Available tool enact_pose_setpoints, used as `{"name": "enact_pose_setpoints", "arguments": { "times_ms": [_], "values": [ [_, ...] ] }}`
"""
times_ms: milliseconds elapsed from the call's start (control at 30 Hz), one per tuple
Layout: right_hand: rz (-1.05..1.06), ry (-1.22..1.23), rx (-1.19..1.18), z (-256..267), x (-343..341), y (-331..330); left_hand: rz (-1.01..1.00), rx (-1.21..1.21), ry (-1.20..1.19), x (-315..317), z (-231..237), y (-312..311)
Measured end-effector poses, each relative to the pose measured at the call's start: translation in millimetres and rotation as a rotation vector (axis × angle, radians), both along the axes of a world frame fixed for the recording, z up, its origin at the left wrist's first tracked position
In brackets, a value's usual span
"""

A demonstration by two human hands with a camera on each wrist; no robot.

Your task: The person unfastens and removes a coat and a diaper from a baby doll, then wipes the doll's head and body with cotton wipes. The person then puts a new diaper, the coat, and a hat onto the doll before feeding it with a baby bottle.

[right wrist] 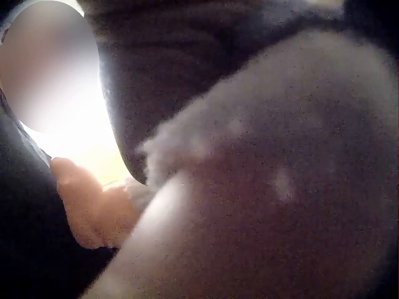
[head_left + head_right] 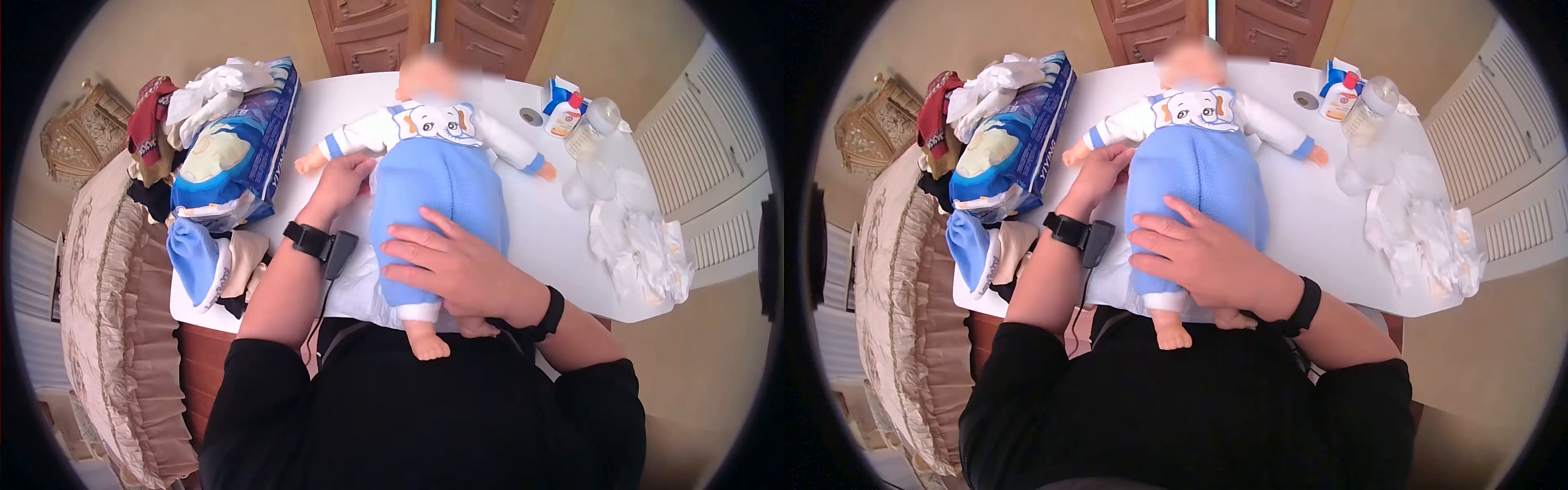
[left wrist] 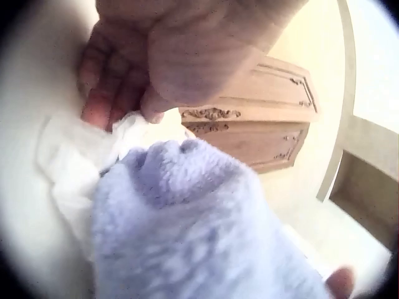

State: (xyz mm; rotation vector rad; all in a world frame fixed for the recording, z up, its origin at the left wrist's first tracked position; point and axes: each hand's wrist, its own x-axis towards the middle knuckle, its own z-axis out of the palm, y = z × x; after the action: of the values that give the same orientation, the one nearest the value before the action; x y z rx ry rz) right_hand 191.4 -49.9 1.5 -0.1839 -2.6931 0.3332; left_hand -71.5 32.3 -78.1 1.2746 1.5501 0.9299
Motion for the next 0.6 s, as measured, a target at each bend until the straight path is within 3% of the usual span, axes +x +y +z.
{"name": "enact_pose_setpoints", "arguments": {
  "times_ms": [67, 133, 200, 233, 267, 333, 367, 433, 467, 533, 567, 600],
  "values": [
    [0.000, 0.002, -0.027, 2, 1, 0, 0.034, 0.077, -0.032, 3, 3, -3],
    [-0.025, 0.133, -0.263, 13, 7, 6, 0.074, 0.153, -0.066, 4, 5, -6],
    [-0.293, 0.246, -0.274, 24, 26, 18, -0.088, 0.664, 0.355, 5, 7, -9],
    [-0.467, 0.374, -0.220, 20, 34, 33, -0.083, 0.661, 0.354, 9, 12, -13],
    [-0.684, 0.445, -0.319, 17, 41, 51, -0.139, 0.584, 0.381, 16, 20, -19],
    [-1.042, 0.180, -0.354, -1, 62, 92, -0.196, 0.511, 0.407, 21, 18, -20],
    [-1.044, 0.180, -0.350, -9, 64, 105, -0.211, 0.606, 0.428, 21, 7, -15],
    [-1.212, -0.160, -0.663, -26, 64, 123, -0.234, 0.690, 0.445, 20, -12, -6],
    [-1.217, -0.168, -0.676, -33, 61, 128, -0.208, 0.666, 0.352, 19, -19, -2],
    [-1.142, -0.057, -0.917, -50, 53, 140, -0.185, 0.621, 0.253, 18, -28, 2],
    [-1.147, -0.067, -0.929, -61, 53, 149, -0.176, 0.488, 0.149, 18, -23, 2],
    [-1.145, -0.067, -0.777, -73, 52, 156, -0.165, 0.354, 0.047, 18, -20, -1]
  ]
}}
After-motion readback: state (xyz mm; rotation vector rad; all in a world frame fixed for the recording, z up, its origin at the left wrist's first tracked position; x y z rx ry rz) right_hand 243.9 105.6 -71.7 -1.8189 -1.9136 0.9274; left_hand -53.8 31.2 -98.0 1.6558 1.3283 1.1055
